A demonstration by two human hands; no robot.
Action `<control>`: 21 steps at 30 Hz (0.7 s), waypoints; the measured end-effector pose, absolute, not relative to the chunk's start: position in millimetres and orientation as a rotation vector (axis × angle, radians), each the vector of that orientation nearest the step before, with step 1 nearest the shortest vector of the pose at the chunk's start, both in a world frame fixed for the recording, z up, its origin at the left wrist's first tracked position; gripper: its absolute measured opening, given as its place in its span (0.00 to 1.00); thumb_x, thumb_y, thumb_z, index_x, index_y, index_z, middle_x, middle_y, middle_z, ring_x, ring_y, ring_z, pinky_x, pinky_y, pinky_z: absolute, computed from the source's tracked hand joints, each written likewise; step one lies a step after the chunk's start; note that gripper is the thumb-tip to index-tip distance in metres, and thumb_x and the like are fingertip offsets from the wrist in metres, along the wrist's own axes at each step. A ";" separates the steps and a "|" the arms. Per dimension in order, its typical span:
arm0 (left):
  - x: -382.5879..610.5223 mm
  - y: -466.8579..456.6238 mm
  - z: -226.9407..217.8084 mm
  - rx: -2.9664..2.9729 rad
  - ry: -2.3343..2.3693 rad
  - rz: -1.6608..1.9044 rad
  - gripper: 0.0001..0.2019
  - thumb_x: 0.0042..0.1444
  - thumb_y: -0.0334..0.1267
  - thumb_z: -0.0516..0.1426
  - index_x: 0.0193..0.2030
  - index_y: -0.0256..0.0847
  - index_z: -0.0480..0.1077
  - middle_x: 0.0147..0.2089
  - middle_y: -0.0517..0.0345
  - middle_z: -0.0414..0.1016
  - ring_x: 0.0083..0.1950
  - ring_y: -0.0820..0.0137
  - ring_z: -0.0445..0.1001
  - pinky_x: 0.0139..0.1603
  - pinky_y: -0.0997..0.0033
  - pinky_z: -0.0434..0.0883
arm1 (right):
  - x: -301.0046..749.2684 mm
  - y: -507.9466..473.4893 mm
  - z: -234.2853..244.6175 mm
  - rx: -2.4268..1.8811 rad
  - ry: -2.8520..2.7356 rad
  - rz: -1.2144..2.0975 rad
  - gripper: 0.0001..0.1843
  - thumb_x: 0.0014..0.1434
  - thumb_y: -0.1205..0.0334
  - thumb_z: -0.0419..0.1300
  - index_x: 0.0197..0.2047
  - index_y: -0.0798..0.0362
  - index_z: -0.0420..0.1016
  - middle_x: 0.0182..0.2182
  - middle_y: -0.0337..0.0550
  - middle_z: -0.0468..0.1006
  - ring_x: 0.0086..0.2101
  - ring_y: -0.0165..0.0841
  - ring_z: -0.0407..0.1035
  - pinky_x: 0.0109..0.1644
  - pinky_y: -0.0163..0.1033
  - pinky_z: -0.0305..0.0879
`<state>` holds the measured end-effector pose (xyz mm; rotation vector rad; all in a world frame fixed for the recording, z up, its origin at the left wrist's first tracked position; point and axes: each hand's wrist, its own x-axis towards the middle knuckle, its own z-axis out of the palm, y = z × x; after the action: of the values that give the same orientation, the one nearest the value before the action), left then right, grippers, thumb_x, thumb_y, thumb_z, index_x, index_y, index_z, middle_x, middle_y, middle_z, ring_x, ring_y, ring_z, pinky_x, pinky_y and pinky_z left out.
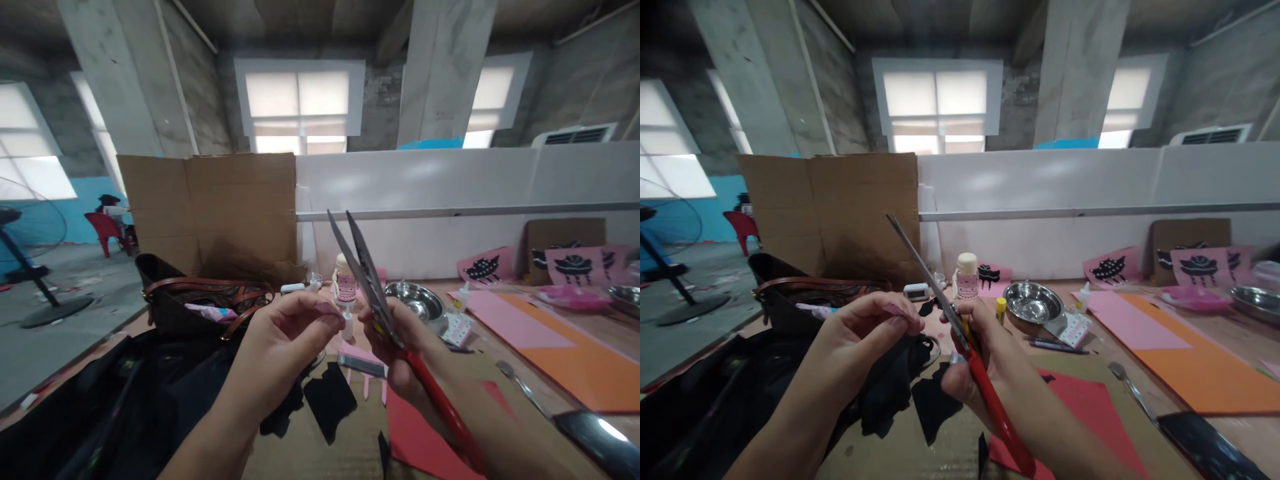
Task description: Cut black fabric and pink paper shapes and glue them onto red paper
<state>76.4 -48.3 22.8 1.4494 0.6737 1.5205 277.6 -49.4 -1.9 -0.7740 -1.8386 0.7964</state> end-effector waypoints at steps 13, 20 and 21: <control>71.6 -44.4 24.1 1.276 0.550 1.564 0.09 0.51 0.40 0.71 0.31 0.40 0.77 0.31 0.62 0.79 0.35 0.73 0.76 0.42 0.75 0.73 | 265.0 -40.7 -20.4 -0.639 -1.900 1.001 0.36 0.53 0.25 0.60 0.52 0.45 0.68 0.29 0.34 0.57 0.27 0.31 0.50 0.29 0.37 0.51; 70.6 -44.4 25.0 1.283 0.583 1.595 0.10 0.51 0.41 0.70 0.31 0.40 0.75 0.30 0.61 0.78 0.34 0.71 0.77 0.40 0.73 0.73 | 261.9 -38.7 -20.0 -0.667 -1.901 1.019 0.37 0.53 0.24 0.60 0.51 0.47 0.69 0.28 0.33 0.55 0.27 0.30 0.49 0.30 0.38 0.49; 70.8 -43.8 25.3 1.281 0.593 1.604 0.11 0.50 0.41 0.71 0.31 0.40 0.75 0.30 0.61 0.78 0.34 0.71 0.77 0.40 0.72 0.73 | 261.9 -38.7 -20.0 -0.675 -1.908 1.020 0.37 0.53 0.25 0.60 0.51 0.47 0.69 0.28 0.33 0.55 0.27 0.30 0.49 0.30 0.38 0.49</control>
<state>70.8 -43.8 25.3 1.2807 0.5929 1.6040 261.9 -38.7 -20.0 -0.6747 -1.9079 1.0204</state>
